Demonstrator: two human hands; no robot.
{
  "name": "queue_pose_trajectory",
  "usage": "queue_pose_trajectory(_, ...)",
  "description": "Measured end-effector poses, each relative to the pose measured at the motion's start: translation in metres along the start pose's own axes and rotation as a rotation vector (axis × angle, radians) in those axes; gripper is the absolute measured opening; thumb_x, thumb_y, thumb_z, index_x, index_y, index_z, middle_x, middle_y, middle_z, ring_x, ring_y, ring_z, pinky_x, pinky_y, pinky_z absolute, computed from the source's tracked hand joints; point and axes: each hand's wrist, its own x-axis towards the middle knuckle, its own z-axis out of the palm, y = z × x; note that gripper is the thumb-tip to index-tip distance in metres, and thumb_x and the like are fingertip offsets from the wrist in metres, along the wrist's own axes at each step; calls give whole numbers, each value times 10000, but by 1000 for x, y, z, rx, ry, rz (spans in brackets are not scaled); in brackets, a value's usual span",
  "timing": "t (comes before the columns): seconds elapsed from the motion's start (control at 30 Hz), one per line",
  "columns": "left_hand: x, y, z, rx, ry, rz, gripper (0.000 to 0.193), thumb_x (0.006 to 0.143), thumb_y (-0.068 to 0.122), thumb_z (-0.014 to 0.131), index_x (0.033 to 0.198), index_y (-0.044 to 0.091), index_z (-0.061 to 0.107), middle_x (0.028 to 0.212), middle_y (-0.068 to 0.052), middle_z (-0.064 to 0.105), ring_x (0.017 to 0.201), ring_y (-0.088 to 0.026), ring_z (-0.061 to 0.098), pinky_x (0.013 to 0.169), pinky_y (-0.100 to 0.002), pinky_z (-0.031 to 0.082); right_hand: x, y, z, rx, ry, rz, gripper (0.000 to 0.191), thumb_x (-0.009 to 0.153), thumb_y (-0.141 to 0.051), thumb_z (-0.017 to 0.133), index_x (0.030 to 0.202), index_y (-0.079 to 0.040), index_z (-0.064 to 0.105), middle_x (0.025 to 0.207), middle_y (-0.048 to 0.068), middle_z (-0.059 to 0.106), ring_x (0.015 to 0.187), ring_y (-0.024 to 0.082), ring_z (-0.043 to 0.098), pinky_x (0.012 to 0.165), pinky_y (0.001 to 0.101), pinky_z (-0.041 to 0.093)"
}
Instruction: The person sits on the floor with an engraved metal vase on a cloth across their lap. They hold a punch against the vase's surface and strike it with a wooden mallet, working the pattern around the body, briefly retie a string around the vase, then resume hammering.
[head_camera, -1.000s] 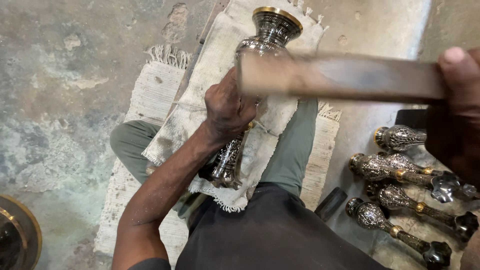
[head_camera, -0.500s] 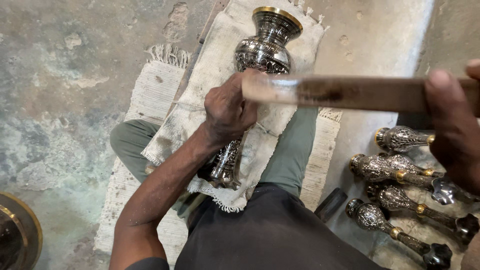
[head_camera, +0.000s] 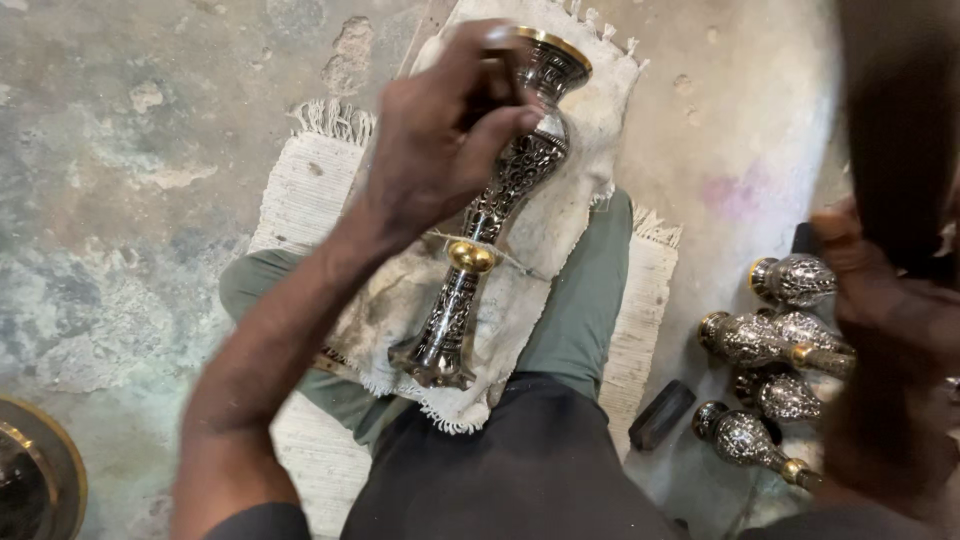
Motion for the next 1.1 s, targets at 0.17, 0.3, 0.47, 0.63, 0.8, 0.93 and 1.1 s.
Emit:
queue_pose_trajectory(0.17, 45, -1, 7, 163, -376, 90, 382, 1015, 44, 702, 1350, 125, 538, 1023, -157, 758, 856, -266, 778, 648, -345, 679, -24, 40, 28, 119, 197, -145, 263, 1080, -26, 767, 1241, 52, 574, 1038, 127, 704, 828, 162, 640, 762, 227, 535)
queue_pose_trajectory(0.3, 54, 5, 2, 238, -487, 48, 428, 945, 135, 765, 1298, 85, 529, 968, -180, 758, 792, -330, 763, 587, -428, 626, -23, 50, 42, 176, 169, -55, 204, 1051, 67, 726, 1236, 75, 638, 1060, 133, 702, 878, 180, 640, 820, 246, 513)
queue_pose_trajectory(0.47, 40, 11, 0, 178, -390, 22, 415, 996, 101, 711, 1339, 83, 480, 1041, -194, 748, 796, -318, 774, 558, -365, 649, -4, 47, 26, 56, 72, -36, 528, 949, 4, 698, 1453, 16, 542, 1043, 75, 698, 891, 144, 663, 800, 248, 546)
queue_pose_trajectory(0.63, 26, 12, 4, 112, -266, 6, 445, 1043, 121, 722, 1385, 84, 439, 1065, -180, 745, 834, -299, 784, 572, -336, 651, 23, 48, 23, -462, 153, -455, 587, 1092, 94, 803, 1564, 35, 460, 1143, 238, 691, 996, 301, 682, 920, 355, 579)
queue_pose_trajectory(0.8, 20, 16, 7, 149, -219, 34, 494, 1031, 122, 715, 1421, 97, 414, 1156, -194, 731, 827, -287, 775, 562, -337, 632, 40, 26, 11, -244, -77, -299, 568, 1024, 73, 783, 1520, 81, 508, 1119, 224, 688, 908, 263, 663, 822, 332, 552)
queue_pose_trajectory(0.93, 19, 14, 10, 159, -299, -74, 546, 1016, 118, 709, 1451, 69, 382, 1079, -200, 728, 675, -266, 741, 459, -319, 591, 39, 22, -1, -240, -216, -271, 575, 971, 24, 768, 1502, 72, 554, 1082, 202, 675, 885, 243, 672, 788, 313, 556)
queue_pose_trajectory(1.1, 16, 9, 9, 153, -260, 20, 535, 1041, 123, 720, 1446, 83, 372, 1095, -184, 731, 784, -258, 766, 538, -300, 621, 27, 51, 8, 59, -120, -171, 508, 1080, 10, 728, 1547, 7, 529, 1151, 169, 676, 989, 200, 684, 906, 275, 570)
